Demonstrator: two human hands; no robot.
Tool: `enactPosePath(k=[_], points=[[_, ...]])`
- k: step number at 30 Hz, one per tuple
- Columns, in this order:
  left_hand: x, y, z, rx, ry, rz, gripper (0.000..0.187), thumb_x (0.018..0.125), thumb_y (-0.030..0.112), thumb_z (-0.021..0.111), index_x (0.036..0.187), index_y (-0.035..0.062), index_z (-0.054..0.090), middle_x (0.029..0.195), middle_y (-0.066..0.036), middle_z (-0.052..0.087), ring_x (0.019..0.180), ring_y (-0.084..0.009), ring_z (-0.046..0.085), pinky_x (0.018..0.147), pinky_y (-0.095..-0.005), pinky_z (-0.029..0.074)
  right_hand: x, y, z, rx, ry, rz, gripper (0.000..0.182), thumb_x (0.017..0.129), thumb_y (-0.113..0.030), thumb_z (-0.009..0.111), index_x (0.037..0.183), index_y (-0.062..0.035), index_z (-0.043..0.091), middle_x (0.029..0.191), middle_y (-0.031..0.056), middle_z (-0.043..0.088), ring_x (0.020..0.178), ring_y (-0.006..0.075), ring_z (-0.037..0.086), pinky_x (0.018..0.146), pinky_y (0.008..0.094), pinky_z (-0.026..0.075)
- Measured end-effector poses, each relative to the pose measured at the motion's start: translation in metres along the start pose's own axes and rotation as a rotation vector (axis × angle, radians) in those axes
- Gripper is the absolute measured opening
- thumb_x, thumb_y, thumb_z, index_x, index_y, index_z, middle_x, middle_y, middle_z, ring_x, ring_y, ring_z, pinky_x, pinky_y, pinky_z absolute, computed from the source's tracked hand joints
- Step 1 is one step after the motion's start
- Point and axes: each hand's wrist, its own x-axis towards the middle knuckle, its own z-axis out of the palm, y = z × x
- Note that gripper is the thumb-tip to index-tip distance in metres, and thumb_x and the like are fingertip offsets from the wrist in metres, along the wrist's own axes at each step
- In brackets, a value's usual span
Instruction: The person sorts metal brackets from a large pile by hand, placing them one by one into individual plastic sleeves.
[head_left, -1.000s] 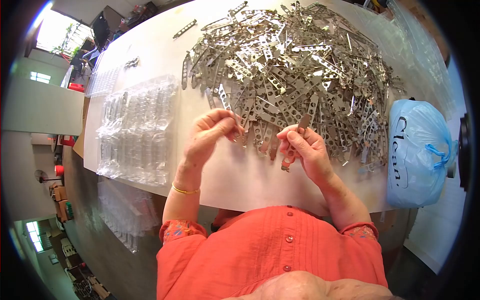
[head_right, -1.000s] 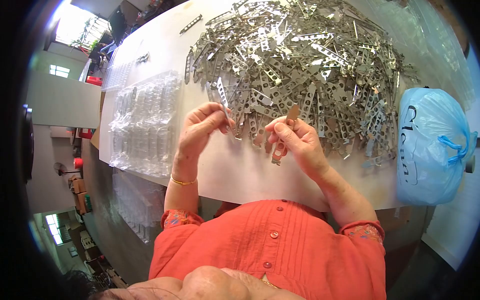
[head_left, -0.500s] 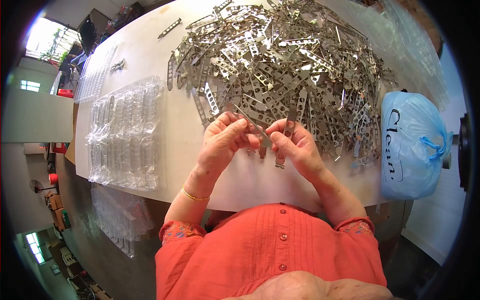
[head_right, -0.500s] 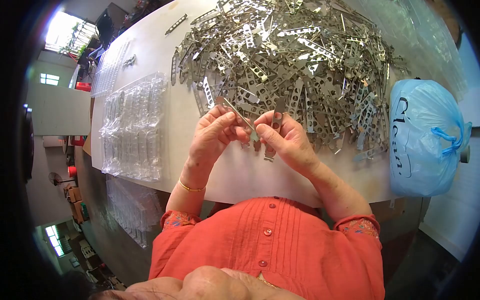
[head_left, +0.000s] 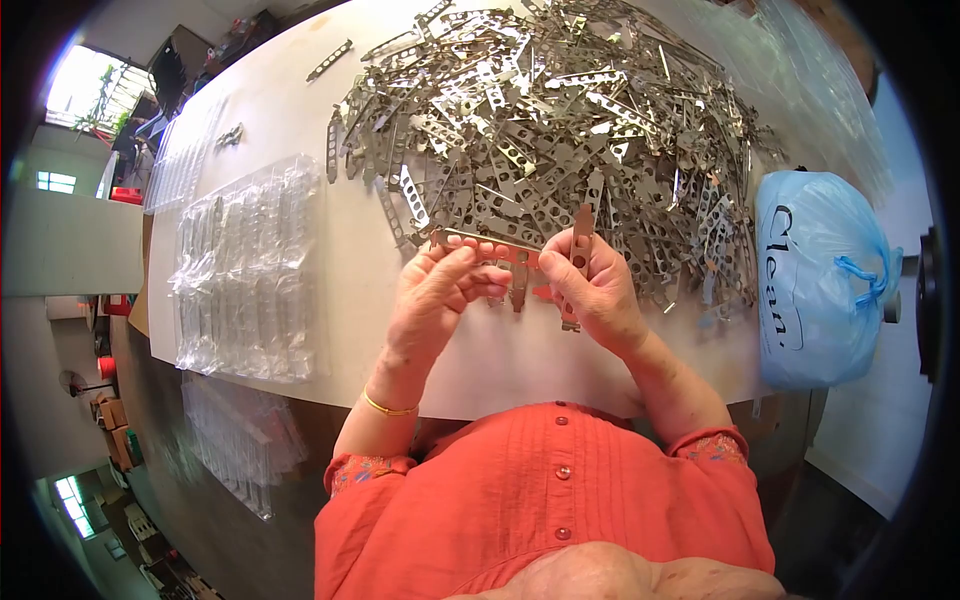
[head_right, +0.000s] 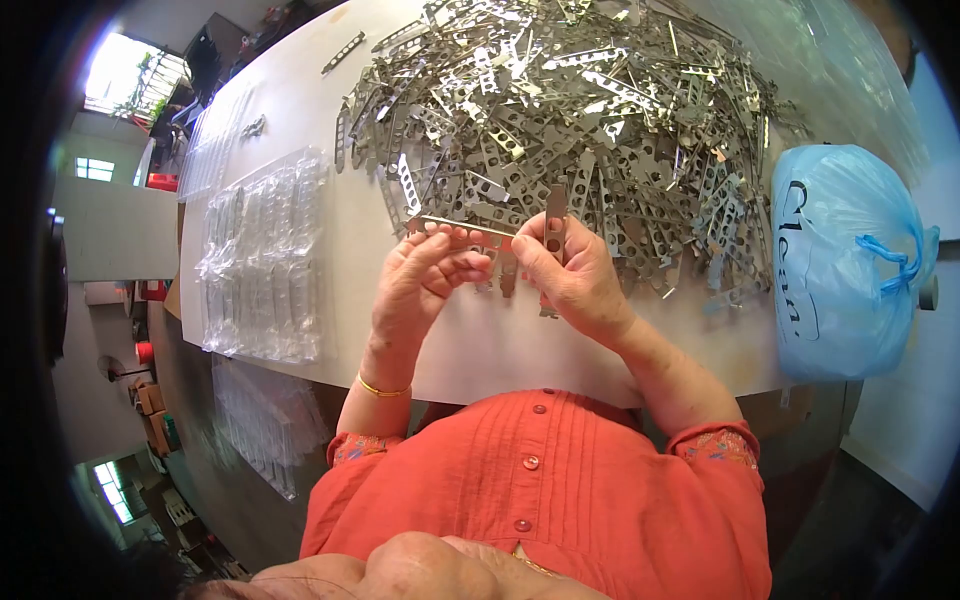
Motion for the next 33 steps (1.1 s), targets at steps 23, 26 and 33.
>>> enactPosePath(k=[23,26,33], points=[[0.013,0.012,0.014,0.592,-0.197,-0.010,0.013,0.097,0.013,0.066,0.103,0.0013,0.065,0.091,-0.010,0.073,0.074,-0.0142,0.067,0.067,-0.0291,0.054,0.007,-0.007,-0.013,0.089,-0.033,0.015,0.019,0.102,-0.021,0.055,0.114,-0.0067,0.060,0.087,-0.0029,0.060,0.078,0.0055,0.058,0.068,0.0232,0.051],[0.019,0.008,0.014,0.197,-0.218,-0.154,0.014,0.099,0.012,0.063,0.108,0.0022,0.061,0.093,-0.013,0.072,0.078,-0.0190,0.071,0.068,-0.0308,0.057,0.008,-0.010,-0.019,0.195,-0.064,0.047,0.031,0.104,-0.023,0.052,0.129,-0.0048,0.057,0.093,-0.0030,0.061,0.085,0.0062,0.059,0.076,0.0263,0.052],[0.026,0.000,0.007,0.128,-0.205,-0.192,0.011,0.099,0.012,0.062,0.107,0.0036,0.060,0.094,-0.015,0.072,0.077,-0.0218,0.072,0.066,-0.0336,0.059,0.009,-0.016,-0.017,0.086,-0.106,0.125,0.041,0.103,-0.020,0.057,0.139,-0.0015,0.051,0.097,-0.0010,0.063,0.082,0.0072,0.060,0.073,0.0251,0.053]])
